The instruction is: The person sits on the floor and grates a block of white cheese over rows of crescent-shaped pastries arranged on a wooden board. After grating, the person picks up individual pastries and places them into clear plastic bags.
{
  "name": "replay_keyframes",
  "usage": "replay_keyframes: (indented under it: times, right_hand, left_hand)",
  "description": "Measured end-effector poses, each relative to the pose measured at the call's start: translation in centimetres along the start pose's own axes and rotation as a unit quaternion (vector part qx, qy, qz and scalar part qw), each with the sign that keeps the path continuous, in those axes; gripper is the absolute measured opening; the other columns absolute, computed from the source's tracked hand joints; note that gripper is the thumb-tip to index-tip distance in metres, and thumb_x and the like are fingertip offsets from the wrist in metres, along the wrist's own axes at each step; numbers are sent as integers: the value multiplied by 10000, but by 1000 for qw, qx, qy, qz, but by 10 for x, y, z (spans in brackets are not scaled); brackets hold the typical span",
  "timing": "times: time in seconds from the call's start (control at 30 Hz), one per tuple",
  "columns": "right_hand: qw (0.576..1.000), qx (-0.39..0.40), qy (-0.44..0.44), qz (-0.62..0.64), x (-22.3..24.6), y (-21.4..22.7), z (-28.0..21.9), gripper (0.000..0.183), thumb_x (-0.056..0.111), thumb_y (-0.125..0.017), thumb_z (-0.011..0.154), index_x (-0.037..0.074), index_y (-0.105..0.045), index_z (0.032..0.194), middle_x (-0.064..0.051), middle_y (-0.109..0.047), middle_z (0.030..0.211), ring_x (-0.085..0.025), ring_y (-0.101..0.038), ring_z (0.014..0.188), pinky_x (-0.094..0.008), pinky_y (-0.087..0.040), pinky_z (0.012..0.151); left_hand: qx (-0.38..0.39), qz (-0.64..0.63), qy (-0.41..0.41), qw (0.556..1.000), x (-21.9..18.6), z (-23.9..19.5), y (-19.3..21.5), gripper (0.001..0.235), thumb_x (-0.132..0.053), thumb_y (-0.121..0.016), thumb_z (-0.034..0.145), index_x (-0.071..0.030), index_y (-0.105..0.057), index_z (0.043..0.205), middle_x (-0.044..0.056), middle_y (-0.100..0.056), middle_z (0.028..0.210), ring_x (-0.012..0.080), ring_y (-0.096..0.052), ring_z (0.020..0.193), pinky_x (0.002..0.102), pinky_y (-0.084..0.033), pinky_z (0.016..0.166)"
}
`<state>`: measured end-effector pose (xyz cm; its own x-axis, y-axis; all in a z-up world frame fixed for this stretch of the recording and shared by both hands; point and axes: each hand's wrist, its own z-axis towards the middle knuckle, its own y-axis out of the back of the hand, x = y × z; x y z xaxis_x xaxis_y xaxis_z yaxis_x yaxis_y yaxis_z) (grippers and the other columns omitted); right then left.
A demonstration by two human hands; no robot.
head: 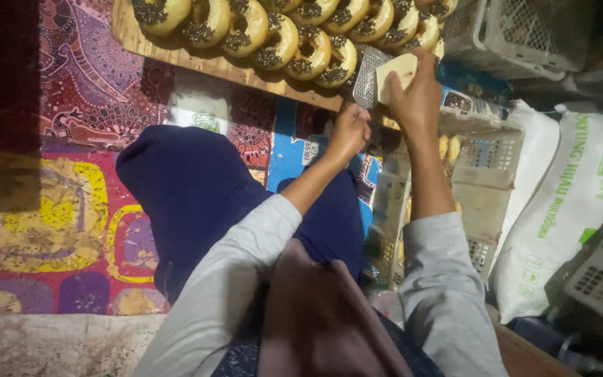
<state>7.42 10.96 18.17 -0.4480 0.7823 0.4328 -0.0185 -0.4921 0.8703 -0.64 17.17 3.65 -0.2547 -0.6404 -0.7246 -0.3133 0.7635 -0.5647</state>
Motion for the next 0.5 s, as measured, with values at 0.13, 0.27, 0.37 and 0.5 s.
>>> replay_keyframes:
  times: [0.13, 0.27, 0.37, 0.5]
  right_hand:
    - [996, 35, -29, -74, 11, -13, 6, 437, 184, -703, 972, 50, -495, 1332, -265, -720, 981, -477, -698, 915, -527, -538, 758]
    - [989, 45, -27, -136, 1, -32, 12, 473, 177, -694, 972, 18, -440, 1338, -274, -704, 872, -487, -683, 803, -548, -517, 665]
    - [985, 39, -6, -169, -15, -48, 16, 485, 165, -688, 972, -19, -415, 1326, -254, -701, 824, -463, -687, 726, -523, -519, 599]
    - [980, 46, -31, -192, -31, -64, 26, 475, 164, -685, 956, -32, -424, 1302, -236, -705, 806, -424, -701, 710, -496, -541, 594]
  left_hand:
    - [-6, 0, -42, 999, 13, 15, -3, 129, -117, -442, 1025, -62, -528, 946, 17, -514, 641, 110, -469, 533, 296, -368, 480]
    - [-18, 46, -52, 997, 27, 24, -3, 155, -115, -450, 1022, -38, -522, 909, 33, -508, 621, 126, -498, 550, 310, -417, 514]
    - [-4, 24, -65, 998, 37, 25, -2, 145, -108, -444, 1010, -23, -508, 911, 47, -512, 628, 143, -512, 548, 326, -428, 517]
    - [-7, 35, -96, 995, 41, 27, 0, 126, -82, -452, 1001, -1, -497, 916, 69, -497, 672, 158, -509, 574, 331, -432, 533]
